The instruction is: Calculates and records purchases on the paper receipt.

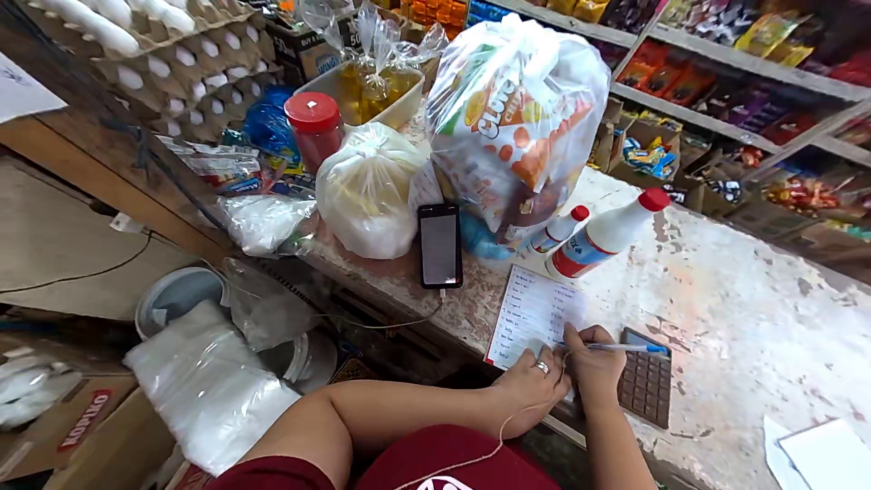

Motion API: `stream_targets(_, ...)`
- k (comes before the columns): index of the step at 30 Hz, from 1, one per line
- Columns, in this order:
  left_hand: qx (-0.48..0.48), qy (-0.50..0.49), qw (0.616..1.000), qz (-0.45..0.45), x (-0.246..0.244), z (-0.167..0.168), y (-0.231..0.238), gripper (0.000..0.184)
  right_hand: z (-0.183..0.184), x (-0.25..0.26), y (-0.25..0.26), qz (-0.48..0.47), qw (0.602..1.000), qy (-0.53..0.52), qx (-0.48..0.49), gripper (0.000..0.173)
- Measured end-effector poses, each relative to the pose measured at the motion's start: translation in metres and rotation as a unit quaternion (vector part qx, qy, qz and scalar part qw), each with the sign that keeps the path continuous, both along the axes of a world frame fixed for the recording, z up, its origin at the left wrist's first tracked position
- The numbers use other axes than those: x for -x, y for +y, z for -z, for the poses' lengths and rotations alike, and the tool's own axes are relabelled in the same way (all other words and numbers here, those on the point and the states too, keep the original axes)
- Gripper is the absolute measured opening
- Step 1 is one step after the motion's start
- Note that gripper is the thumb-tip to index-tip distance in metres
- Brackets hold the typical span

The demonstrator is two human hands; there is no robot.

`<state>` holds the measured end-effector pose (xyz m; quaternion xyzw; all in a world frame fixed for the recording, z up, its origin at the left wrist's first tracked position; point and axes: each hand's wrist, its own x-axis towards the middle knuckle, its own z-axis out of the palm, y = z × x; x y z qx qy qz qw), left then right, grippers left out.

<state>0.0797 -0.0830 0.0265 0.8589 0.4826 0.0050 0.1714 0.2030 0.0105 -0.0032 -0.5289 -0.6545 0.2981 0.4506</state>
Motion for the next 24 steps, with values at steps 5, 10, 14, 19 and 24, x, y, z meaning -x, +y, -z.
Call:
stream_targets(5, 0.017, -0.005, 0.999, -0.026, -0.003, -0.002, 0.0, 0.064, -0.011, -0.004, 0.005, 0.009, 0.996, -0.063, 0.064, 0.027)
stream_targets(10, 0.025, 0.012, 0.999, -0.028, -0.006, -0.001, 0.005, 0.077, -0.012, -0.015, 0.016, 0.031, 0.99, -0.074, 0.113, 0.03)
stream_targets(14, 0.035, 0.049, 0.998, -0.018, -0.007, -0.003, 0.008, 0.082, -0.01, -0.015, 0.009, 0.003, 0.995, -0.038, 0.088, 0.031)
stream_targets(19, 0.052, 0.072, 0.996, -0.015, -0.009, -0.006, 0.01, 0.082, -0.007, -0.012, 0.008, -0.005, 0.997, -0.034, 0.075, 0.034)
stream_targets(24, 0.042, 0.084, 0.996, -0.01, -0.01, -0.006, 0.01, 0.081, -0.013, -0.011, 0.006, -0.02, 0.994, -0.033, 0.099, 0.034)
